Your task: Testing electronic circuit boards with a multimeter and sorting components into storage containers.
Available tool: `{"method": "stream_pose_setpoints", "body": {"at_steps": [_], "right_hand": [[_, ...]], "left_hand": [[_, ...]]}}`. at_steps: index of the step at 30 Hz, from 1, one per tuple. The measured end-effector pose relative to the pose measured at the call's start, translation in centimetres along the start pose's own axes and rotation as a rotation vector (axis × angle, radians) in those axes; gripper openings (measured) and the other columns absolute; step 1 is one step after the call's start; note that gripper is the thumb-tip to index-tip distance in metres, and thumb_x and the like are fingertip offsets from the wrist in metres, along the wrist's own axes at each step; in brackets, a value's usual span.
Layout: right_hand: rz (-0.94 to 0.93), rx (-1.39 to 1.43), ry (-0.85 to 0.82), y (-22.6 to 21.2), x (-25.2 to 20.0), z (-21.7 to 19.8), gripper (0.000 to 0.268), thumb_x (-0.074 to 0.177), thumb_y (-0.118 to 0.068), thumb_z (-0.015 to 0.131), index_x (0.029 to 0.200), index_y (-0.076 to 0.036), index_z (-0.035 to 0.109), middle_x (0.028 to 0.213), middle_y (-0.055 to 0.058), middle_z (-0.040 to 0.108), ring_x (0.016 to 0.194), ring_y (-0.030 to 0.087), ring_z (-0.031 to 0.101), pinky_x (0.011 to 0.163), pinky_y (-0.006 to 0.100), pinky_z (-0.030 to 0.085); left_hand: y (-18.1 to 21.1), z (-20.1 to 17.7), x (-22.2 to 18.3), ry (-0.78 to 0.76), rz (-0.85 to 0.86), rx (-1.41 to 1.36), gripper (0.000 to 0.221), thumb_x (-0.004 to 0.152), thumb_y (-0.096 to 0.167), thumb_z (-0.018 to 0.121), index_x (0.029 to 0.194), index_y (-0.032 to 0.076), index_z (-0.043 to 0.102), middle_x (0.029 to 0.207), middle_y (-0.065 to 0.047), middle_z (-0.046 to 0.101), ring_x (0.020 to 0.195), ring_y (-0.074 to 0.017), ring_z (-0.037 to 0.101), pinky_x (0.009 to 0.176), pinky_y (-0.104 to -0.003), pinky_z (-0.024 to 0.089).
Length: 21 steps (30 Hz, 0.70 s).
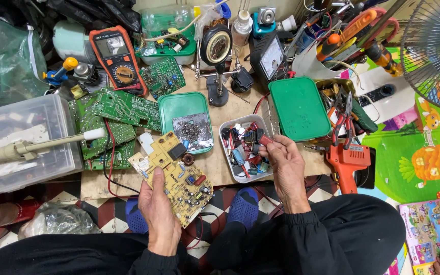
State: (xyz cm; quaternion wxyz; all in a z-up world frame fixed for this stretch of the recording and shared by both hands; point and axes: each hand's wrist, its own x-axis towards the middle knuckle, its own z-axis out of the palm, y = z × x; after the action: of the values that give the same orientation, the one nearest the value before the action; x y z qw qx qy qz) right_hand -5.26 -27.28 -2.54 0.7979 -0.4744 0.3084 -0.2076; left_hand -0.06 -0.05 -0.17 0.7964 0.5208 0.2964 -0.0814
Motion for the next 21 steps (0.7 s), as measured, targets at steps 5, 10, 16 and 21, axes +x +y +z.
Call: {"method": "stream_pose_setpoints", "body": {"at_steps": [5, 10, 16, 21], "right_hand": [[-0.004, 0.005, 0.002, 0.20, 0.12, -0.18, 0.037, 0.104, 0.005, 0.064, 0.141, 0.007, 0.057, 0.124, 0.022, 0.074, 0.099, 0.023, 0.073, 0.093, 0.031, 0.062], [0.003, 0.001, 0.003, 0.05, 0.05, -0.14, 0.037, 0.104, 0.006, 0.063, 0.141, 0.007, 0.057, 0.124, 0.022, 0.074, 0.100, 0.024, 0.074, 0.095, 0.031, 0.063], [-0.005, 0.014, 0.003, 0.35, 0.12, -0.18, 0.037, 0.104, 0.007, 0.062, 0.141, 0.006, 0.057, 0.119, 0.019, 0.072, 0.104, 0.025, 0.075, 0.096, 0.031, 0.064], [-0.004, 0.031, 0.043, 0.40, 0.37, -0.76, 0.039, 0.104, 0.008, 0.059, 0.143, 0.007, 0.056, 0.120, 0.018, 0.070, 0.100, 0.025, 0.074, 0.094, 0.031, 0.063]], "left_hand": [[0.28, 0.27, -0.25, -0.008, 0.000, -0.008, 0.027, 0.114, 0.022, 0.061, 0.132, 0.002, 0.067, 0.116, -0.011, 0.076, 0.093, -0.0154, 0.072, 0.083, -0.029, 0.060], [0.09, 0.20, -0.10, -0.010, 0.004, -0.006, 0.025, 0.114, 0.022, 0.062, 0.129, 0.002, 0.067, 0.114, -0.011, 0.076, 0.090, -0.0155, 0.071, 0.080, -0.030, 0.059], [0.38, 0.18, -0.01, 0.022, -0.018, 0.051, 0.025, 0.113, 0.024, 0.062, 0.124, 0.003, 0.068, 0.117, -0.011, 0.074, 0.100, -0.0170, 0.070, 0.095, -0.035, 0.058], [0.37, 0.18, -0.04, 0.024, -0.018, 0.052, 0.025, 0.114, 0.024, 0.061, 0.124, 0.002, 0.068, 0.117, -0.011, 0.074, 0.101, -0.0168, 0.069, 0.095, -0.035, 0.058]]}}
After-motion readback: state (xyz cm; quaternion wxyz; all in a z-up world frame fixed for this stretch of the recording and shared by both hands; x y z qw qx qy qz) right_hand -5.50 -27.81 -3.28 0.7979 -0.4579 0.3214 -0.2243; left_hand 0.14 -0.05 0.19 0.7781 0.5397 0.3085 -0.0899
